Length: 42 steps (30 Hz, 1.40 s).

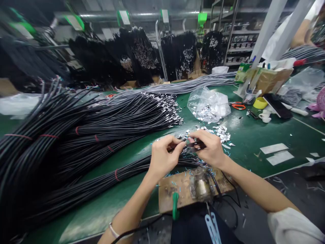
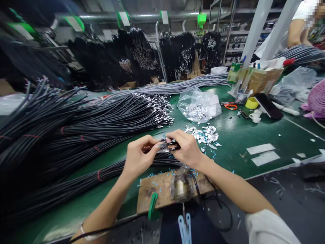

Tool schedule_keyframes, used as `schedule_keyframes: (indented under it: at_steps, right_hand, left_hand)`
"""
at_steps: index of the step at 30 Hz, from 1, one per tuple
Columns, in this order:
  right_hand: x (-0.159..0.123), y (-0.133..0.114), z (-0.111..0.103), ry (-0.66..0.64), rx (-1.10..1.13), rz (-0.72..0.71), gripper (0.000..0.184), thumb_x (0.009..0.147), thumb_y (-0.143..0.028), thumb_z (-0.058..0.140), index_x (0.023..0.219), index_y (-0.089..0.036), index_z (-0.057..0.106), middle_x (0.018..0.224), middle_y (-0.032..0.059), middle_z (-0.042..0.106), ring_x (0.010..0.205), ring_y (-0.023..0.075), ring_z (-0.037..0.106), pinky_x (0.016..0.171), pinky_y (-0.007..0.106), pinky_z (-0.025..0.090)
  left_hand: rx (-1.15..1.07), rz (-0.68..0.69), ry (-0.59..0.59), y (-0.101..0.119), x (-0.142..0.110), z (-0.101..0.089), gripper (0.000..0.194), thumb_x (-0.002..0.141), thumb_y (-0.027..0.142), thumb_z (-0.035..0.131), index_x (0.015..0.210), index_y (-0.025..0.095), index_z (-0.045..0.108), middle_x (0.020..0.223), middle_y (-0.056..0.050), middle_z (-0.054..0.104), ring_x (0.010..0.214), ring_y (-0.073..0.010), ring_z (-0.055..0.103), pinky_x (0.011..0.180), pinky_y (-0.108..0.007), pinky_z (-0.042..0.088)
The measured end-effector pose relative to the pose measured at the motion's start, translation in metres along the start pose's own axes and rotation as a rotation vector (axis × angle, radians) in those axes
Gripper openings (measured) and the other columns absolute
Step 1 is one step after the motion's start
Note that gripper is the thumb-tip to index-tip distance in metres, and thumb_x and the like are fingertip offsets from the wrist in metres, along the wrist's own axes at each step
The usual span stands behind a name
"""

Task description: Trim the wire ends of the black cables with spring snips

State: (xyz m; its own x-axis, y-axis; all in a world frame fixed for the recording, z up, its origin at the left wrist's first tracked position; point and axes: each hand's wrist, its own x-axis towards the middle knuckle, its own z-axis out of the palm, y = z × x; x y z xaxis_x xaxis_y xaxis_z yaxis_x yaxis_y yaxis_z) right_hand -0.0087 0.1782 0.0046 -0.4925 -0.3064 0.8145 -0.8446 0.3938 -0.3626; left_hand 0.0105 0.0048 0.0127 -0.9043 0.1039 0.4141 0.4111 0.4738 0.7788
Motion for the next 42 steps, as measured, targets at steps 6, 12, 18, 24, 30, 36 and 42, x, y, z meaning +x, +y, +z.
schedule_keyframes:
  at_steps: [6, 12, 18, 24, 30, 36, 42]
  right_hand:
    - [0.007, -0.002, 0.003, -0.196, 0.71, 0.612, 0.019, 0.081, -0.034, 0.059, 0.082, -0.015, 0.06, 0.06, -0.0025, 0.055, 0.04, 0.0043, 0.034, 0.037, 0.02, 0.026]
    - [0.01, -0.002, 0.003, -0.219, 0.861, 0.836, 0.039, 0.08, -0.048, 0.059, 0.063, -0.013, 0.061, 0.038, -0.0084, 0.037, 0.033, 0.0025, 0.024, 0.035, 0.021, 0.015]
    - [0.006, -0.014, 0.002, -0.108, 0.445, 0.564, 0.022, 0.08, -0.034, 0.061, 0.071, -0.015, 0.067, 0.054, -0.0019, 0.058, 0.046, 0.0066, 0.044, 0.045, 0.022, 0.034]
    - [0.004, -0.008, 0.0, -0.026, 0.345, 0.492, 0.027, 0.085, -0.039, 0.056, 0.1, -0.018, 0.067, 0.088, 0.0042, 0.07, 0.07, 0.0119, 0.06, 0.06, 0.024, 0.046]
    - [0.007, -0.002, -0.002, -0.097, 0.288, 0.368, 0.025, 0.089, -0.033, 0.054, 0.105, -0.02, 0.067, 0.096, 0.0054, 0.069, 0.084, 0.0139, 0.061, 0.074, 0.029, 0.047]
    - [0.008, -0.007, -0.002, -0.125, 0.394, 0.34, 0.023, 0.089, -0.03, 0.053, 0.1, -0.02, 0.071, 0.084, 0.0045, 0.071, 0.074, 0.0127, 0.061, 0.067, 0.028, 0.047]
    - [0.008, -0.008, -0.001, -0.08, 0.391, 0.358, 0.022, 0.088, -0.029, 0.054, 0.097, -0.02, 0.073, 0.078, 0.0039, 0.071, 0.069, 0.0129, 0.06, 0.064, 0.028, 0.046]
  left_hand:
    - [-0.278, -0.096, -0.272, -0.003, 0.01, -0.013, 0.028, 0.072, 0.035, 0.068, 0.058, 0.014, 0.055, 0.052, 0.002, 0.051, 0.046, -0.008, 0.044, 0.045, -0.021, 0.035]
    - [0.245, 0.374, 0.183, 0.001, 0.001, -0.011, 0.016, 0.076, 0.017, 0.067, 0.062, 0.016, 0.058, 0.061, 0.002, 0.056, 0.054, -0.0076, 0.048, 0.051, -0.02, 0.037]
    - [0.533, 0.574, 0.375, -0.003, -0.003, -0.008, 0.015, 0.076, 0.012, 0.064, 0.063, 0.017, 0.059, 0.058, 0.002, 0.055, 0.054, -0.0087, 0.05, 0.053, -0.021, 0.038]
    - [0.378, 0.491, 0.409, 0.004, -0.004, -0.011, 0.011, 0.073, 0.012, 0.068, 0.066, 0.017, 0.061, 0.061, 0.002, 0.057, 0.054, -0.0078, 0.05, 0.053, -0.02, 0.04]
    - [0.282, 0.457, 0.395, 0.01, -0.005, -0.014, 0.012, 0.071, 0.009, 0.069, 0.067, 0.016, 0.061, 0.062, 0.003, 0.057, 0.054, -0.007, 0.049, 0.052, -0.019, 0.041]
    - [0.27, 0.448, 0.374, 0.01, -0.005, -0.014, 0.012, 0.072, 0.008, 0.068, 0.067, 0.016, 0.061, 0.062, 0.003, 0.056, 0.055, -0.0069, 0.049, 0.053, -0.019, 0.041]
    - [0.305, 0.435, 0.378, 0.011, -0.006, -0.014, 0.011, 0.074, 0.012, 0.068, 0.066, 0.017, 0.061, 0.061, 0.002, 0.056, 0.054, -0.0081, 0.05, 0.051, -0.02, 0.041]
